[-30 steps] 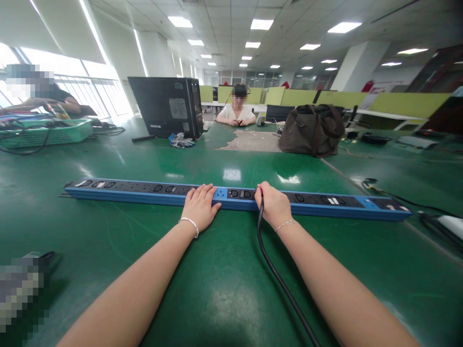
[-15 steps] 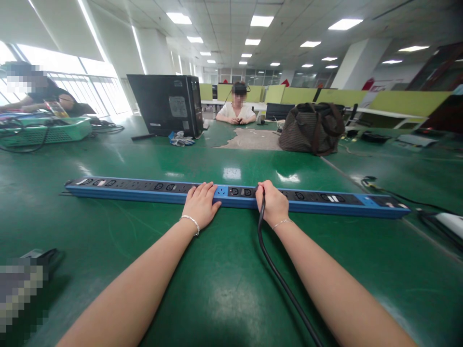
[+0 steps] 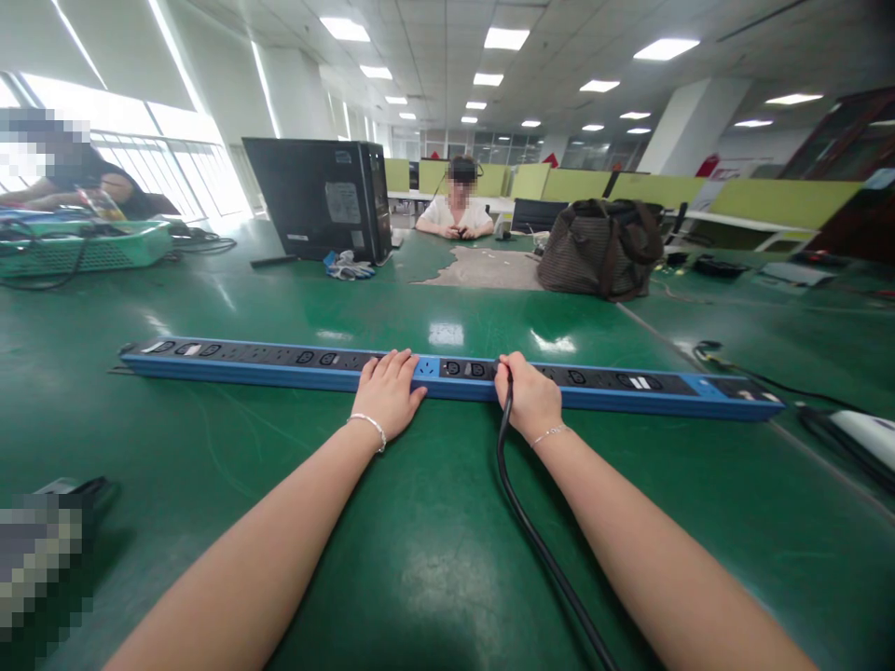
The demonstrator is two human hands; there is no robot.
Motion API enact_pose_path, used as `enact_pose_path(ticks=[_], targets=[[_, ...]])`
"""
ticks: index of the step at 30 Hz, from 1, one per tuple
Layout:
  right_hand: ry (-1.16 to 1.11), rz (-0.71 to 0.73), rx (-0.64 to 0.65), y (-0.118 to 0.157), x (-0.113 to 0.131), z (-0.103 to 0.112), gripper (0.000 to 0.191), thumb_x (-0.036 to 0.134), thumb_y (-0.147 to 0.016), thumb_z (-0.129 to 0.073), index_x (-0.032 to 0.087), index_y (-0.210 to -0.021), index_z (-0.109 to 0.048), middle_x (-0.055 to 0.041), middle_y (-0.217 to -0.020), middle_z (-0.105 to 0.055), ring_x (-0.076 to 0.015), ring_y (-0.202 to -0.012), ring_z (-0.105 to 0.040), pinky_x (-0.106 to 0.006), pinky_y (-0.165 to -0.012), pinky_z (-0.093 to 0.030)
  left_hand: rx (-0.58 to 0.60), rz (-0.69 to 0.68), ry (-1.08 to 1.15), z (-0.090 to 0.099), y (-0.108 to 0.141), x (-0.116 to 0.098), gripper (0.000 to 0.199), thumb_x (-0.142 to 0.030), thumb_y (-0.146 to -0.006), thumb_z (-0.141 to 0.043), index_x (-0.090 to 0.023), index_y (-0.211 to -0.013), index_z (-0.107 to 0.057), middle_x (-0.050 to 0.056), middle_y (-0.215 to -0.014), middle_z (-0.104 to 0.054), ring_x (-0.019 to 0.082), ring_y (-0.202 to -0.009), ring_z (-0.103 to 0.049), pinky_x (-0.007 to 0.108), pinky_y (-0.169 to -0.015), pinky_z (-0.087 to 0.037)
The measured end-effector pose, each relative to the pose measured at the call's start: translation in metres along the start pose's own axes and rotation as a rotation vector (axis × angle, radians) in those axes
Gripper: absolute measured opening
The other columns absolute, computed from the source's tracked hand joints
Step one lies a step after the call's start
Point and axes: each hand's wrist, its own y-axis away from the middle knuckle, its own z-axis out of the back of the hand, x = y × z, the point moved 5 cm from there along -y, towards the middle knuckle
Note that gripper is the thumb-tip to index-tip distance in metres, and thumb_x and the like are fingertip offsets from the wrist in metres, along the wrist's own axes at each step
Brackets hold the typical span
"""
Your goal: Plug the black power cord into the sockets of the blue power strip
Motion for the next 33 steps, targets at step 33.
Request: enact_pose_path(ticks=[33], targets=[[-0.246, -0.219, 0.338, -0.024, -0.009, 0.004, 0.025, 0.029, -0.072, -0.049, 0.025, -0.094, -0.061, -0.002, -0.081, -0.068, -0.0184, -0.072, -0.06, -0.027, -0.063, -0.039, -0.033, -0.06, -0.004, -0.002, 0.0, -0.012, 0.053, -0.04, -0.088, -0.037, -0.012, -0.133, -0.041, 0.012, -0.139, -0.046, 0.024, -0.131, -0.036, 0.044, -0.109, -0.023]])
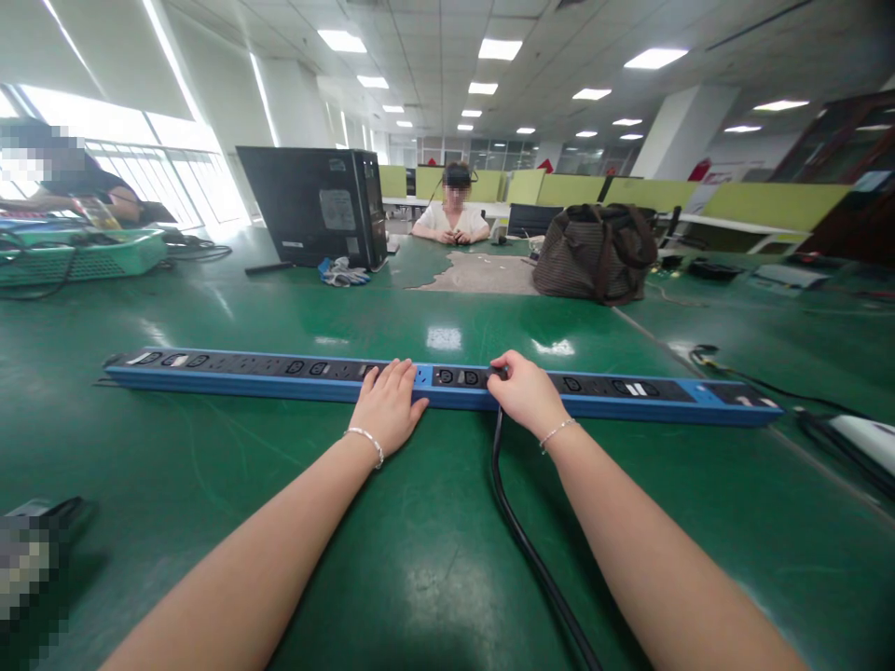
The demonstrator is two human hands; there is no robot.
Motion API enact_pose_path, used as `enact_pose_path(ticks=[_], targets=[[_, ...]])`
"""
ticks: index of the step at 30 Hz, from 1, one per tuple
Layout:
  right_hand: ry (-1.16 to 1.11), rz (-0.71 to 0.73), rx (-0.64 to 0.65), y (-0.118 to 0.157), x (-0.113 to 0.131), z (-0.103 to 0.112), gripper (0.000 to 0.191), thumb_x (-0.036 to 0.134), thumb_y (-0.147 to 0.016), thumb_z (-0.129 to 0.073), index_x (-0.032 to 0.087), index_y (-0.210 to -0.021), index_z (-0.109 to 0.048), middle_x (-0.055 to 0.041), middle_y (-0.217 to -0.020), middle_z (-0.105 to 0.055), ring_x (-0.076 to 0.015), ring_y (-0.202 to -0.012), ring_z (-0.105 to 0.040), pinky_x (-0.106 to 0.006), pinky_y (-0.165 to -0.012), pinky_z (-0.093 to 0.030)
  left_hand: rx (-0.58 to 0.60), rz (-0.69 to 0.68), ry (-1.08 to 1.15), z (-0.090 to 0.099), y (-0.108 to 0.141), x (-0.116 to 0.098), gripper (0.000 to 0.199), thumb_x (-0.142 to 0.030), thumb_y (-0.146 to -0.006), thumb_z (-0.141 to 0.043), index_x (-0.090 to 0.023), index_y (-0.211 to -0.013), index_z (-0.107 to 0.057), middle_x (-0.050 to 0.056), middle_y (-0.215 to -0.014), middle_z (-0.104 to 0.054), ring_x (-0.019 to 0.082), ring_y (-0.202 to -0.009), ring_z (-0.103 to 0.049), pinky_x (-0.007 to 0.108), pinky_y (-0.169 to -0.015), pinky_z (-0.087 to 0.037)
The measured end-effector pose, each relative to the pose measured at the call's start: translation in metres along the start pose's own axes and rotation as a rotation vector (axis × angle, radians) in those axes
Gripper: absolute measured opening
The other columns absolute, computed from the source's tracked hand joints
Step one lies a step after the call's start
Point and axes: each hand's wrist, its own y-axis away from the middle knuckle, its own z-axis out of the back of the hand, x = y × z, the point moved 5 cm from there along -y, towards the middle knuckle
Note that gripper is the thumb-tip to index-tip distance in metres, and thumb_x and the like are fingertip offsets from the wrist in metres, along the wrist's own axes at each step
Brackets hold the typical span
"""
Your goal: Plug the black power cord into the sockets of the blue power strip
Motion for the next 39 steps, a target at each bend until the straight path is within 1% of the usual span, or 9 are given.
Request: enact_pose_path(ticks=[6, 13, 19, 24, 26, 29, 31, 34, 39], targets=[[-0.008, -0.016, -0.012, 0.001, -0.004, -0.002, 0.03, 0.031, -0.071, -0.054, 0.024, -0.099, -0.061, -0.0035, -0.082, -0.068, -0.0194, -0.073, -0.061, -0.028, -0.066, -0.042, -0.011, -0.036, 0.018, 0.0, 0.001, -0.002, 0.051, -0.041, -0.089, -0.036, -0.016, -0.132, -0.043, 0.009, -0.139, -0.047, 0.023, -0.13, -0.037, 0.043, -0.109, -0.024], [-0.123, -0.044, -0.107, 0.002, -0.007, -0.002, 0.031, 0.029, -0.066, -0.056, 0.022, -0.095, -0.065, -0.0026, -0.077, -0.068, -0.0176, -0.068, -0.06, -0.027, -0.062, -0.042, -0.016, -0.023, 0.028, 0.0, 0.0, -0.002, 0.049, -0.042, -0.088, -0.037, -0.019, -0.132, -0.044, 0.009, -0.138, -0.047, 0.023, -0.129, -0.039, 0.044, -0.108, -0.024], [-0.221, -0.072, -0.101, 0.002, -0.01, -0.004, 0.033, 0.029, -0.064, -0.056, 0.02, -0.095, -0.065, -0.0015, -0.073, -0.065, -0.016, -0.064, -0.057, -0.027, -0.06, -0.041, -0.025, -0.018, 0.023, 0.0, -0.001, 0.0, 0.049, -0.041, -0.088, -0.038, -0.019, -0.13, -0.044, 0.008, -0.137, -0.048, 0.023, -0.127, -0.041, 0.042, -0.108, -0.024], [-0.339, -0.063, -0.114, 0.001, -0.012, -0.006, 0.029, 0.026, -0.062, -0.056, 0.019, -0.09, -0.063, 0.002, -0.06, -0.058, -0.0145, -0.058, -0.053, -0.027, -0.058, -0.041, -0.024, -0.022, 0.025, -0.002, -0.001, 0.0, 0.049, -0.042, -0.087, -0.039, -0.019, -0.13, -0.044, 0.007, -0.138, -0.048, 0.023, -0.127, -0.041, 0.042, -0.108, -0.024], [-0.498, -0.087, -0.148, 0.0, -0.01, 0.002, 0.03, 0.028, -0.062, -0.057, 0.018, -0.091, -0.061, 0.0038, -0.057, -0.054, -0.0131, -0.053, -0.05, -0.027, -0.055, -0.04, -0.026, -0.019, 0.027, -0.002, 0.0, 0.0, 0.05, -0.042, -0.087, -0.039, -0.019, -0.131, -0.043, 0.008, -0.138, -0.048, 0.023, -0.127, -0.04, 0.042, -0.108, -0.024], [-0.871, -0.118, -0.191, -0.002, -0.007, 0.026, 0.038, 0.031, -0.064, -0.055, 0.02, -0.101, -0.054, 0.006, -0.059, -0.052, -0.0097, -0.048, -0.044, -0.025, -0.052, -0.041, -0.025, -0.014, 0.028, -0.002, 0.0, -0.001, 0.05, -0.042, -0.086, -0.041, -0.019, -0.131, -0.042, 0.008, -0.138, -0.048, 0.024, -0.127, -0.04, 0.042, -0.108, -0.024], [-0.967, -0.09, -0.234, -0.005, -0.008, 0.047, 0.039, 0.03, -0.062, -0.059, 0.02, -0.099, -0.053, 0.0074, -0.057, -0.049, -0.0085, -0.049, -0.044, -0.024, -0.052, -0.041, -0.024, -0.017, 0.026, -0.001, 0.0, -0.002, 0.05, -0.041, -0.086, -0.041, -0.019, -0.131, -0.042, 0.008, -0.138, -0.048, 0.024, -0.127, -0.04, 0.042, -0.108, -0.023], [-0.931, -0.077, -0.227, -0.009, -0.021, 0.066, 0.035, 0.03, -0.061, -0.061, 0.019, -0.093, -0.054, 0.0078, -0.053, -0.046, -0.0083, -0.048, -0.044, -0.023, -0.051, -0.039, -0.021, -0.017, 0.022, 0.0, 0.0, -0.002, 0.05, -0.041, -0.086, -0.041, -0.018, -0.131, -0.043, 0.009, -0.138, -0.048, 0.024, -0.127, -0.04, 0.043, -0.108, -0.024], [-0.7, -0.172, -0.139, -0.016, -0.057, 0.069, 0.03, 0.026, -0.062, -0.059, 0.017, -0.09, -0.058, 0.006, -0.048, -0.048, -0.01, -0.045, -0.045, -0.023, -0.044, -0.034, -0.014, -0.014, 0.015, -0.001, -0.001, -0.001, 0.05, -0.04, -0.085, -0.042, -0.019, -0.131, -0.043, 0.009, -0.138, -0.048, 0.024, -0.128, -0.04, 0.044, -0.107, -0.024]])
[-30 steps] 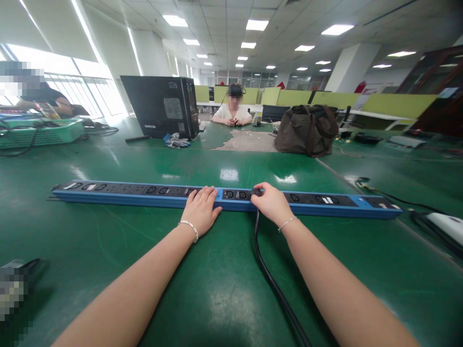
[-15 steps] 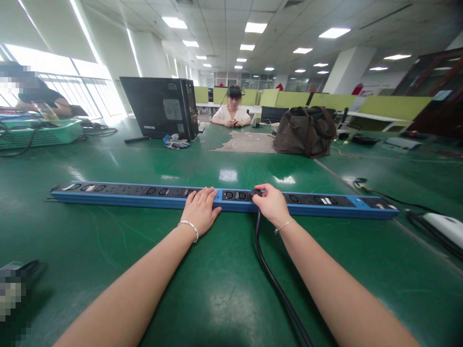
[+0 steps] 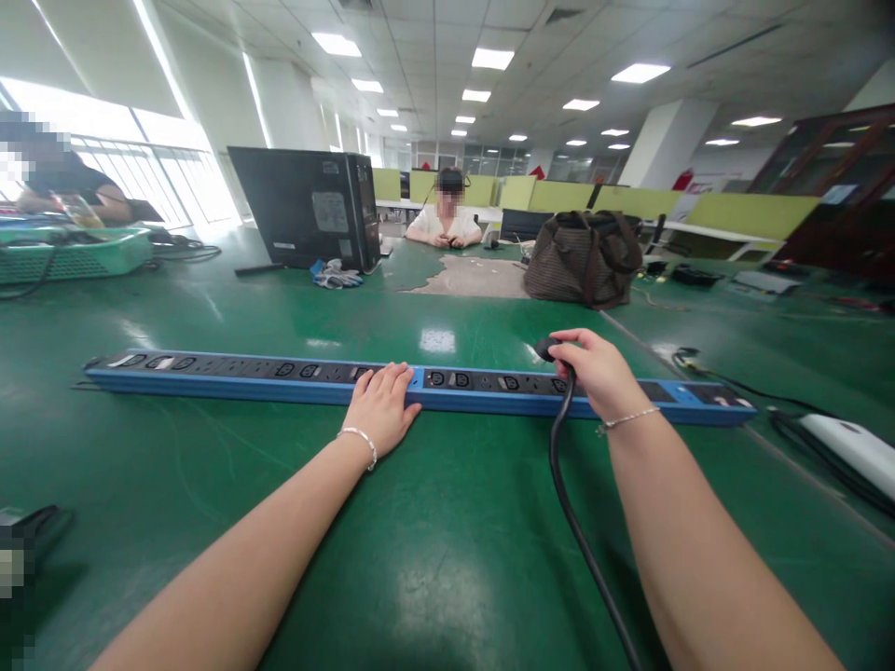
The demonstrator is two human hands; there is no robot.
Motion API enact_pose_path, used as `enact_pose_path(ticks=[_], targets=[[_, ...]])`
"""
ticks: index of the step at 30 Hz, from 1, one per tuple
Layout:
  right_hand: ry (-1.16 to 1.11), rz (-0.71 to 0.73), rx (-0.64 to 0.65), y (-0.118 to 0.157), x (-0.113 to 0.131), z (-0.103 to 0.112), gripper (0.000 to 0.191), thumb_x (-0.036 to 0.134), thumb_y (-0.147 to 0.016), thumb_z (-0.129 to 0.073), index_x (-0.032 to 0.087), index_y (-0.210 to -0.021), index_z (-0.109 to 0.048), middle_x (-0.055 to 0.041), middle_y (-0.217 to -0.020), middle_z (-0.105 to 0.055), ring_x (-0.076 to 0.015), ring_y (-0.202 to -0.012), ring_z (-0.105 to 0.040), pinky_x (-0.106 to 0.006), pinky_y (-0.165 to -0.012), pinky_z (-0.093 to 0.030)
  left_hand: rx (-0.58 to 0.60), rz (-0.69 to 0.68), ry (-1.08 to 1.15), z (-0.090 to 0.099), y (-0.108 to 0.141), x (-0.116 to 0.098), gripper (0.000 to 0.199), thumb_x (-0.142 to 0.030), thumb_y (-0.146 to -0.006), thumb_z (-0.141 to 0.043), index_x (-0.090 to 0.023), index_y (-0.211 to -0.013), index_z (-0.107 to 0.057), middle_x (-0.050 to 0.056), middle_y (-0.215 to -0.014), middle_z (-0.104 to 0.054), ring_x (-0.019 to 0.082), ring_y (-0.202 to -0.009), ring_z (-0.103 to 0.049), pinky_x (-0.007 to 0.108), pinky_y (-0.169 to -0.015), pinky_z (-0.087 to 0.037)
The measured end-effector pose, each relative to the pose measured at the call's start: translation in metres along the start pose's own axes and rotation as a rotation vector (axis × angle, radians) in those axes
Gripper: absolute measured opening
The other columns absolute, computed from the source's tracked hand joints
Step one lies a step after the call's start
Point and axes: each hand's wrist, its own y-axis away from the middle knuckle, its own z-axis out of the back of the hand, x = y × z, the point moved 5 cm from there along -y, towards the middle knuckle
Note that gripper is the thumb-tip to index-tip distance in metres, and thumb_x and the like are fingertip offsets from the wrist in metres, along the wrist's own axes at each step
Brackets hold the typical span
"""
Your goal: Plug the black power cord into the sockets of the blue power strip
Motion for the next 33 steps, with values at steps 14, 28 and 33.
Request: enact_pose_path(ticks=[14, 28, 33], targets=[[0.633, -0.001, -0.097, -0.019, -0.024, 0.049, 0.026, 0.029, -0.077, -0.048, 0.02, -0.095, -0.064, 0.0003, -0.055, -0.057, -0.0156, -0.051, -0.052, -0.028, -0.054, -0.04, -0.006, -0.006, -0.004, -0.003, 0.001, 0.002, 0.051, -0.039, -0.085, -0.043, -0.02, -0.132, -0.042, 0.009, -0.138, -0.047, 0.024, -0.128, -0.039, 0.043, -0.107, -0.023], [1.027, 0.01, 0.065, -0.026, -0.046, 0.062, 0.02, 0.035, -0.077, -0.052, 0.022, -0.086, -0.065, -0.0044, -0.078, -0.067, -0.0182, -0.069, -0.058, -0.026, -0.059, -0.039, -0.018, -0.015, -0.02, -0.001, 0.001, 0.001, 0.05, -0.038, -0.085, -0.044, -0.018, -0.13, -0.042, 0.009, -0.138, -0.048, 0.024, -0.128, -0.04, 0.043, -0.107, -0.024], [1.102, 0.034, 0.082, -0.02, -0.047, 0.054, 0.021, 0.036, -0.079, -0.049, 0.024, -0.088, -0.063, -0.0054, -0.077, -0.067, -0.0198, -0.069, -0.059, -0.027, -0.059, -0.038, -0.011, -0.015, -0.024, 0.0, 0.002, 0.001, 0.05, -0.037, -0.085, -0.044, -0.017, -0.131, -0.042, 0.009, -0.138, -0.048, 0.024, -0.127, -0.04, 0.043, -0.107, -0.024]])
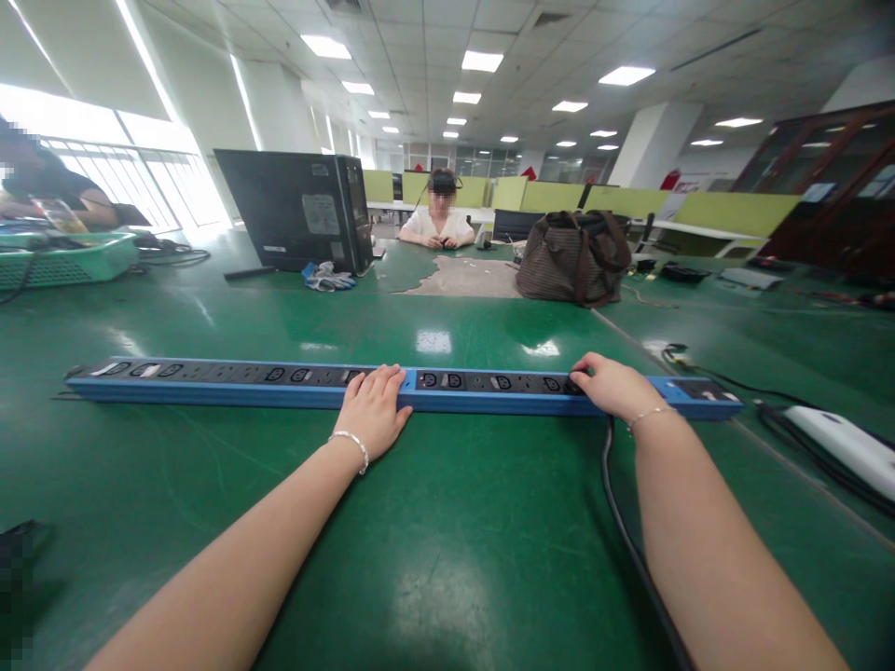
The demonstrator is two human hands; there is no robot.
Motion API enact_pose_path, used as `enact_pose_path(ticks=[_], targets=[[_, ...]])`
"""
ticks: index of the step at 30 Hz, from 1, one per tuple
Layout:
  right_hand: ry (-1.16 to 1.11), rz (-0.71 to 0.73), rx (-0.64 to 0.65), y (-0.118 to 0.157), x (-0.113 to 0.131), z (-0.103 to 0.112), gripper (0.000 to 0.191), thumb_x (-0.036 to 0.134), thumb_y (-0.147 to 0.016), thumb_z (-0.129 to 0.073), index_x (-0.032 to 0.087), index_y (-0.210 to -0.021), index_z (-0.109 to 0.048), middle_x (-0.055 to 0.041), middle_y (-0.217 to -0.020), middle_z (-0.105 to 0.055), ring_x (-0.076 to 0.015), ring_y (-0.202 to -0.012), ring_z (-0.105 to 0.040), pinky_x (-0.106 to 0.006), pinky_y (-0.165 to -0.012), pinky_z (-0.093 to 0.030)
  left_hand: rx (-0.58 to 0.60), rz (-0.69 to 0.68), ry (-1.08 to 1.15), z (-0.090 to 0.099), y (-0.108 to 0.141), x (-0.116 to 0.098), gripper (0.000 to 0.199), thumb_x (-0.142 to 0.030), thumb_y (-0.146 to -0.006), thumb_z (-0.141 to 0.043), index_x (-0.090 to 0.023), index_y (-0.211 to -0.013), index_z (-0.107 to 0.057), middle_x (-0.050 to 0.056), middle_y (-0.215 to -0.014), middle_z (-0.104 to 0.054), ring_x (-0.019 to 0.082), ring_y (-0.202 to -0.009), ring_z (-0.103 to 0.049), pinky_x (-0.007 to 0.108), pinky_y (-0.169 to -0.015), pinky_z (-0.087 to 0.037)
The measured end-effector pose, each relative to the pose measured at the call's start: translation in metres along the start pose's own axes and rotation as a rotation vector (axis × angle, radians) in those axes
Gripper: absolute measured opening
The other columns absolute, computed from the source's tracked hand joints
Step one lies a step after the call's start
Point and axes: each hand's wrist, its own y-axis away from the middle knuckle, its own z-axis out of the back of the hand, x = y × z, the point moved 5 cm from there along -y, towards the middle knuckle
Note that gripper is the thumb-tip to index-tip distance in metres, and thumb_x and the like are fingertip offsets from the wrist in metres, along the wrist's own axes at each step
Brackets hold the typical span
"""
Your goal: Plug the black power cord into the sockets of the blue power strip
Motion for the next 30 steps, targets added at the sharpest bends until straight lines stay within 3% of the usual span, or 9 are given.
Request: enact_pose_path(ticks=[8, 30], targets=[[0.044, -0.03, 0.007, 0.012, 0.003, -0.005, 0.032, 0.041, -0.084, -0.038, 0.024, -0.103, -0.058, -0.0091, -0.088, -0.067, -0.0236, -0.078, -0.062, -0.031, -0.065, -0.041, 0.007, -0.003, -0.009, 0.0, -0.001, 0.0, 0.05, -0.036, -0.084, -0.045, -0.017, -0.13, -0.042, 0.009, -0.138, -0.048, 0.024, -0.127, -0.04, 0.042, -0.107, -0.024], [0.102, -0.005, 0.11, 0.006, 0.005, -0.001, 0.029, 0.039, -0.083, -0.035, 0.025, -0.098, -0.056, -0.0081, -0.08, -0.065, -0.0243, -0.073, -0.059, -0.03, -0.059, -0.037, 0.011, -0.006, -0.013, 0.0, -0.001, 0.0, 0.052, -0.033, -0.082, -0.045, -0.017, -0.131, -0.041, 0.009, -0.138, -0.047, 0.025, -0.127, -0.04, 0.044, -0.107, -0.025]])
